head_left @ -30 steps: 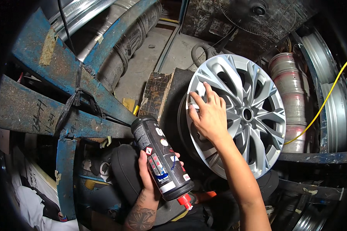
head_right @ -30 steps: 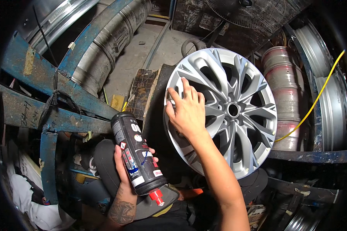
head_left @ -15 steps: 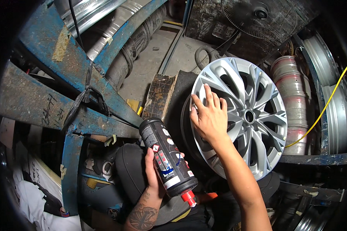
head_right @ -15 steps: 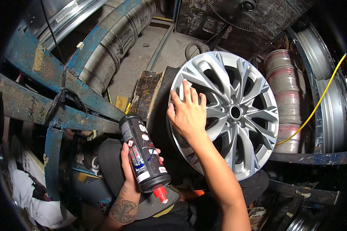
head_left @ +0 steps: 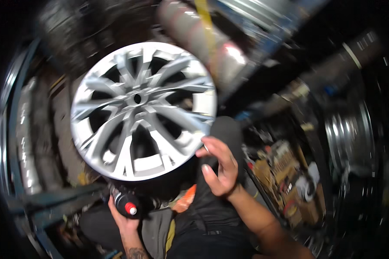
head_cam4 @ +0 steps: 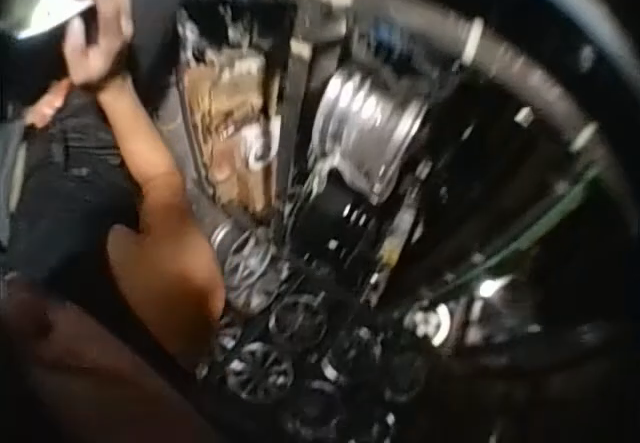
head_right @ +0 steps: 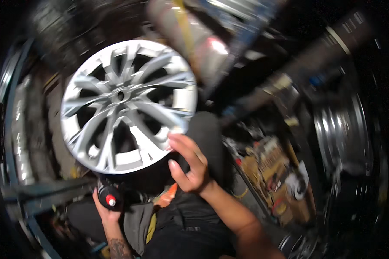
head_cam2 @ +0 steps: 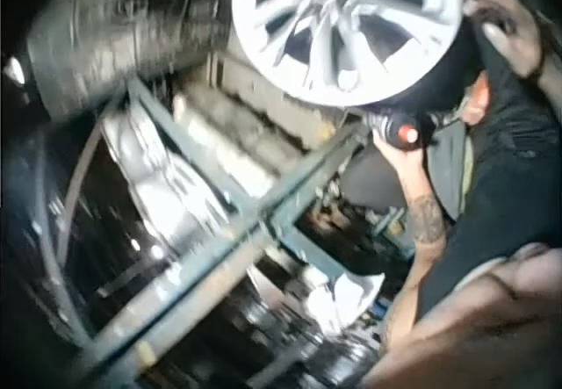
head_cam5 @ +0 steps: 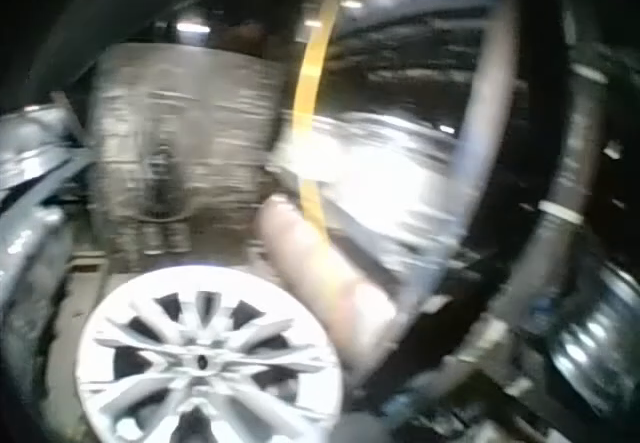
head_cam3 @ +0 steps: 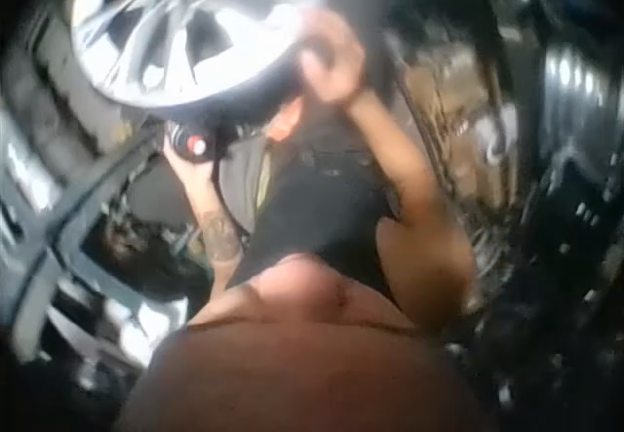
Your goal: Applying polishing compound and masking tape to an alloy wheel rim for repair.
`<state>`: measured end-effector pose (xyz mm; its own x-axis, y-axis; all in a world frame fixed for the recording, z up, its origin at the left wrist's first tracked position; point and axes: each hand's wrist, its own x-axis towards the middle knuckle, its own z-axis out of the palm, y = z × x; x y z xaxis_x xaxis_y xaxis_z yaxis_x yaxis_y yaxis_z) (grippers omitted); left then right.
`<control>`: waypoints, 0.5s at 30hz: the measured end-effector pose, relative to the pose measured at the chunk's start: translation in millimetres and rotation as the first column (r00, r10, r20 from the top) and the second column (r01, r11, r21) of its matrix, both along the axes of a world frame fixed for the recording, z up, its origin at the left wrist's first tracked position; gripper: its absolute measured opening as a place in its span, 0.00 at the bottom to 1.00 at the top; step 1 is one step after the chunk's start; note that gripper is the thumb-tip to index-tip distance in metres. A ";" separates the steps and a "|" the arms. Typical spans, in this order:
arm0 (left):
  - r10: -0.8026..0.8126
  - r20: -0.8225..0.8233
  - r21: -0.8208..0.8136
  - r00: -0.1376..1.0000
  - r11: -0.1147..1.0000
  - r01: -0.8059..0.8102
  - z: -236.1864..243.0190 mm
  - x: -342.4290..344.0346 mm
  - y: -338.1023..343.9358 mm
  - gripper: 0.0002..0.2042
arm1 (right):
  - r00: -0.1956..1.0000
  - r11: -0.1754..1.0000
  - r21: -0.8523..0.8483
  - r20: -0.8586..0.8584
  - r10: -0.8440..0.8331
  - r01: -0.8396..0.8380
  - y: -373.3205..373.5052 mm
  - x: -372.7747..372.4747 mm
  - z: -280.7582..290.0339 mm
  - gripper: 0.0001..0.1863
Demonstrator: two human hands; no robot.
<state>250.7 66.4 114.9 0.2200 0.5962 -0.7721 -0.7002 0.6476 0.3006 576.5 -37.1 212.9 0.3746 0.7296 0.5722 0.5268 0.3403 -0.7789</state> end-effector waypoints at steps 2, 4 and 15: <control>-0.099 -0.036 -0.139 0.994 0.986 0.093 -20.1 10.5 -18.6 0.20 | 0.948 0.956 -0.031 -0.124 -0.293 0.292 -91.4 16.4 -48.2 0.26; -0.256 -0.062 -0.224 0.965 0.946 0.237 -47.2 7.7 -28.1 0.18 | 0.775 0.796 -0.206 -0.189 -0.604 0.570 -182.9 25.5 -102.2 0.24; -0.566 -0.035 -0.545 0.824 0.702 0.459 -150.3 73.6 -46.2 0.24 | 0.351 0.315 -0.867 -0.177 -0.919 0.386 -365.6 54.7 -407.0 0.21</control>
<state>324.2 20.2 -35.4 0.1975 -0.0403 -0.9795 -0.1792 0.9808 -0.0765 631.2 -402.8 -194.1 0.9014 0.0200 -0.4325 -0.3480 -0.5609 -0.7512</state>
